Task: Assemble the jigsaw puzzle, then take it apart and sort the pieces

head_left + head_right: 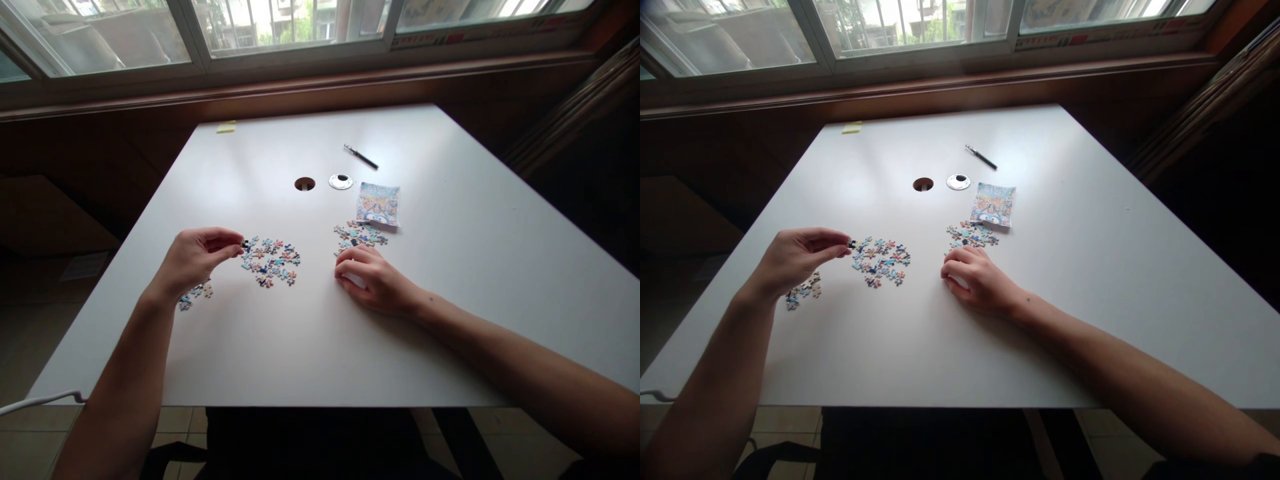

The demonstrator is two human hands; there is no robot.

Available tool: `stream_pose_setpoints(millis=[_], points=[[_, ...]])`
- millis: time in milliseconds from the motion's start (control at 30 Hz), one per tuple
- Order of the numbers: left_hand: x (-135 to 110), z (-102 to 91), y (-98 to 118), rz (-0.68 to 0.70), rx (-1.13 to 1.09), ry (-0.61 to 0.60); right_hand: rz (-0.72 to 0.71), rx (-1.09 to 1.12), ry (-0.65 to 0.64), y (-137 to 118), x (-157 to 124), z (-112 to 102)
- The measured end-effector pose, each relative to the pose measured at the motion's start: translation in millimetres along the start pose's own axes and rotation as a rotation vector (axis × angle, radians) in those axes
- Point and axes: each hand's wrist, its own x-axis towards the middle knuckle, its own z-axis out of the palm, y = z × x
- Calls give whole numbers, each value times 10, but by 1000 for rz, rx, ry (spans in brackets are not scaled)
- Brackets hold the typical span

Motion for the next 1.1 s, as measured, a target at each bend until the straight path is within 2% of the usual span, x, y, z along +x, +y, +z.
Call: stream_pose_setpoints(millis=[267,367,467,567,600,667,800,933,1033,1100], points=[[18,8,23,25,-56,-30,-6,-4,-2,22,-12,10],[-22,123,60,112,-67,-111,-17,-20,11,3,-3,-6],[-166,441,160,419,-14,-240,-50,53,9,-104,22,-49],[-379,836,278,822,147,-285,-75,312,-124,-267,23,-66],[-442,943,306,918,186,-276,-61,380,-160,-315,12,-57],[-527,1084,331,1003,260,-284,7,450,-204,-379,-22,-23],[-533,1113,280,1005,318,-276,47,464,-206,-349,-64,11],[-513,1094,243,996,387,-238,21,401,-170,-192,-13,-89],[-524,1099,283,1031,441,-291,9,271,-154,-66,36,-183],[-492,1021,313,1044,494,-342,6,170,-168,7,49,-220]])
